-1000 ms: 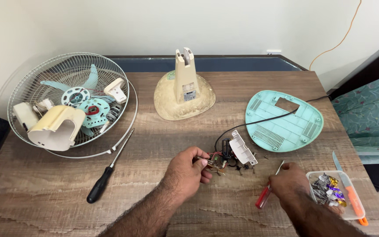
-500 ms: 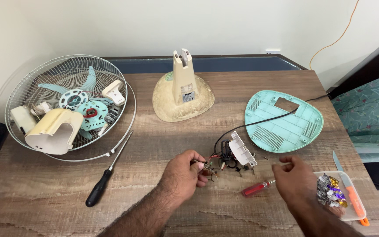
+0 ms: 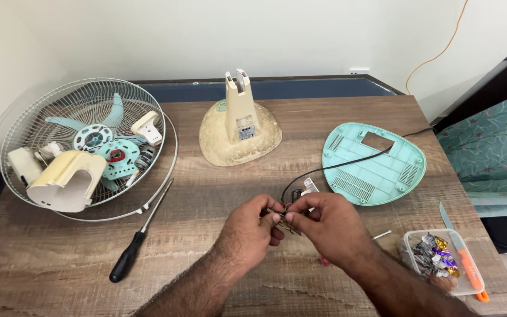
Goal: The person repairs an electric table fan at a desk. They handle the fan's control circuit board and wiring, connect and adjust components by hand, then place the board and wiring into the fan's white housing and use a screwdriver to fasten components inside the housing.
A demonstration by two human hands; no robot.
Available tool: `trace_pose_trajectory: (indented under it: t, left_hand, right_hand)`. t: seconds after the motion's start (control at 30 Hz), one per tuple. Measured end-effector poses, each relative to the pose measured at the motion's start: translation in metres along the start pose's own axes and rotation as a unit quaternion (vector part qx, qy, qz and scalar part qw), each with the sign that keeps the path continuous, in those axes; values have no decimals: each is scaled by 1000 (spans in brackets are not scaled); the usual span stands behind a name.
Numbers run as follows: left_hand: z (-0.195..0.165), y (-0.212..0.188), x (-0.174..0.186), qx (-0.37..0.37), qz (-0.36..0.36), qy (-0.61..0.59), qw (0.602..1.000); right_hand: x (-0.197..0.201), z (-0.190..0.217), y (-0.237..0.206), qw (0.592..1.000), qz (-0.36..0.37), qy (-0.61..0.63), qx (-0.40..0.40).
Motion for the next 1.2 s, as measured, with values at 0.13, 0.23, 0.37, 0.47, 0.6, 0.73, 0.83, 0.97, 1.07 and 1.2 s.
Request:
trace_pose_trajectory:
  t: [0.13, 0.23, 0.37, 0.47, 0.6, 0.73, 0.83, 0.97, 1.07, 1.2]
  left_hand:
    - [-5, -5, 2, -4, 4, 17, 1000]
    - [-8, -9, 1, 3, 17, 20, 1000]
    - [-13, -14, -2, 3, 13, -11, 1000]
    - [-15, -17, -3, 15, 14, -9, 1000]
    - [-19, -22, -4, -3, 23, -8, 1000]
    - [-14, -27, -1, 28, 25, -5, 999]
    - [-12, -30, 1, 16, 18, -24, 999]
    - [-8, -31, 2, 4, 17, -25, 1000]
    - [-8, -30, 1, -14, 10, -29, 999]
    - [-7, -34, 1, 6, 10, -5, 1000]
  right_hand:
    - [-5, 12, -10, 999, 34, 22, -21]
    - [-10, 6, -9, 998, 56, 22, -32]
    - [-13, 5, -7, 994, 60, 55, 72]
    - [-15, -12, -6, 999, 34, -28, 11]
    - [-24, -17, -10, 996, 29, 75, 49]
    - [-32, -26, -8, 994, 20, 96, 45]
    - [-36, -30, -8, 994, 24, 95, 45]
    - [-38, -27, -11, 992, 24, 117, 50]
    - [-36, -25, -14, 994, 14, 98, 36]
    - [-36, -20, -25, 997, 0, 68, 29]
Point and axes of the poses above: each hand's wrist, its own y-axis towards the middle knuckle, its own x-axis out of the back of the hand, z = x × y, the point moved 6 cm from there along y, towards the middle knuckle, and after that the axes turned 6 degrees about -x, right-handed, at the moved point
